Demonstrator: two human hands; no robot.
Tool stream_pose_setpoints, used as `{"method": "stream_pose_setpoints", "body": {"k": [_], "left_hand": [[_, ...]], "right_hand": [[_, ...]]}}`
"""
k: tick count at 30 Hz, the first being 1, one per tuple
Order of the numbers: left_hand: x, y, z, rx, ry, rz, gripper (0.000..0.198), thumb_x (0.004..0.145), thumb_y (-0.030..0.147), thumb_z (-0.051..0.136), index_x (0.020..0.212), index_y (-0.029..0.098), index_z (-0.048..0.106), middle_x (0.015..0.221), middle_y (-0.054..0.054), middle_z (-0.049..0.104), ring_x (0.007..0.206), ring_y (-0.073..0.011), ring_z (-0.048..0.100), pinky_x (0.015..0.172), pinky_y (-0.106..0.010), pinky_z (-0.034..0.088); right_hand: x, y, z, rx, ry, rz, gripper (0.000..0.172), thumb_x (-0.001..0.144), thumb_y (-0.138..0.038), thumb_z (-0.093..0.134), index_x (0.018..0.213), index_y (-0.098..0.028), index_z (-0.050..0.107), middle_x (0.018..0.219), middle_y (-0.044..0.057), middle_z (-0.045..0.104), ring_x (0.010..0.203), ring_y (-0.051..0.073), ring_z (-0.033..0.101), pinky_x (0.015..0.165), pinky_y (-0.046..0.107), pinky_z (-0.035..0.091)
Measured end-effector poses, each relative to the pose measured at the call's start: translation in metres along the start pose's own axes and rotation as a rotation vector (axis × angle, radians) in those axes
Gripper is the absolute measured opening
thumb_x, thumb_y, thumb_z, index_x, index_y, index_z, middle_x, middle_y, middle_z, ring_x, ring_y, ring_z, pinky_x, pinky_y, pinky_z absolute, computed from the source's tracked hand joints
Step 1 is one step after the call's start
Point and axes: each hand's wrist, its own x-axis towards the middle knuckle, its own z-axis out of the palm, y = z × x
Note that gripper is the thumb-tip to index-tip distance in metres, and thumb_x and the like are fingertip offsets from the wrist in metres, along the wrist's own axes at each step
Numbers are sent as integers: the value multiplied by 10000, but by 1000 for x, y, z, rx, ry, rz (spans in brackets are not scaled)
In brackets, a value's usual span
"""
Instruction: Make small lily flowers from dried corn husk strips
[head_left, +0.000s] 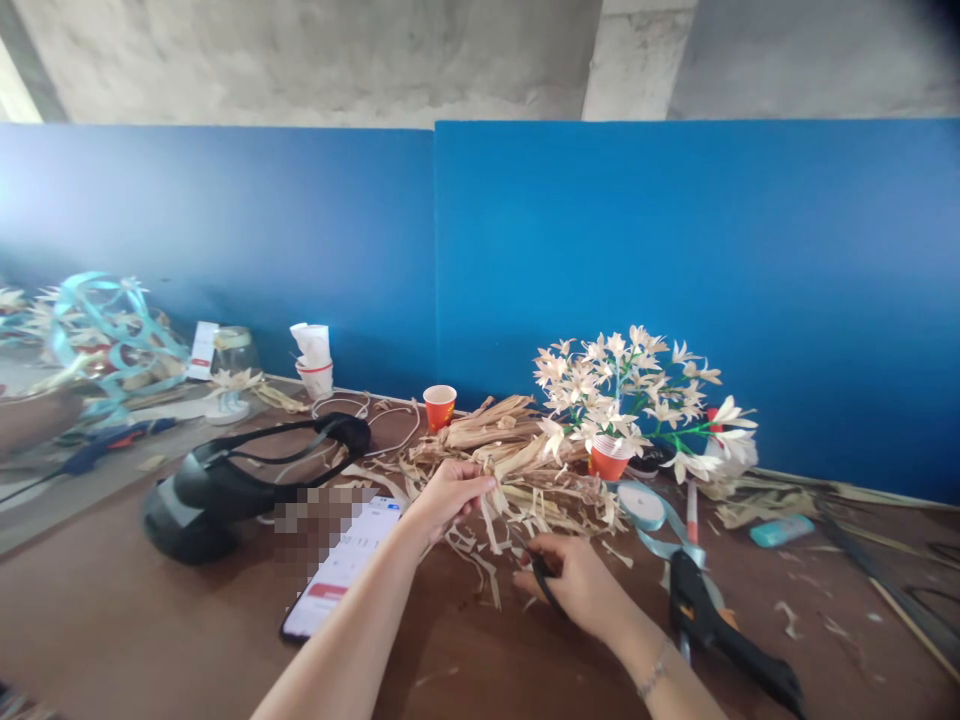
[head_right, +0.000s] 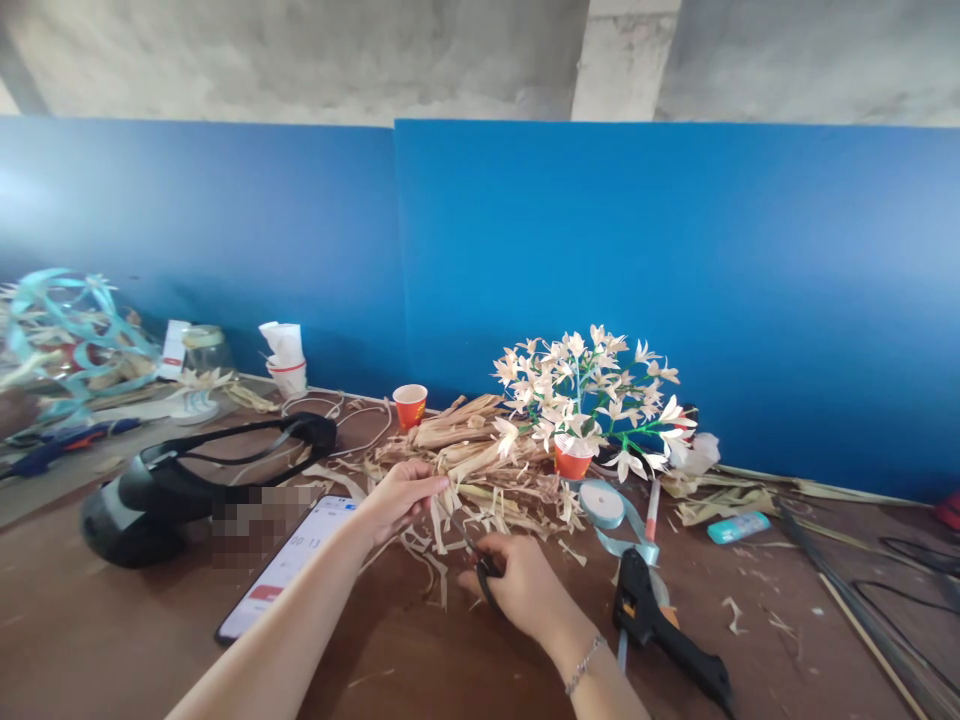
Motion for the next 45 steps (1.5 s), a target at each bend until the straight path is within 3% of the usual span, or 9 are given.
{"method": "stream_pose_setpoints", "body": {"k": [16, 29, 38, 45], "left_hand": [[3, -6, -1, -38, 0, 7, 297, 617, 410, 645, 580, 134, 541, 410, 55, 442, 322, -20, 298, 341, -170, 139], [-3, 5, 3, -90, 2, 19, 266, 615, 381, 657, 599, 138, 550, 421, 60, 428, 333, -23, 299, 351, -183, 123], [0, 1, 7, -219, 33, 27, 362, 585, 414, 680, 520, 143, 450, 393, 68, 421, 314, -6, 290, 347, -174, 106], [3, -6, 14, -356, 76, 75, 292, 592, 374, 690, 603, 120, 546, 417, 66, 439, 340, -7, 314, 336, -144, 148]], "right_hand": [[1, -1, -1, 3, 7, 1, 239, 657, -389, 630, 656, -156, 576, 540, -41, 499, 496, 87, 404, 484, 190, 308], [-1, -11, -5, 13, 29, -3, 256, 660, -398, 626, 619, -152, 568, 497, -46, 469, 470, 83, 378, 458, 193, 284], [-1, -13, -6, 7, 73, -23, 238, 665, -385, 616, 622, -155, 573, 510, -36, 484, 484, 95, 409, 467, 198, 307], [-1, -16, -7, 33, 106, 1, 234, 656, -380, 618, 626, -152, 576, 518, -32, 490, 498, 99, 414, 482, 198, 319]]}}
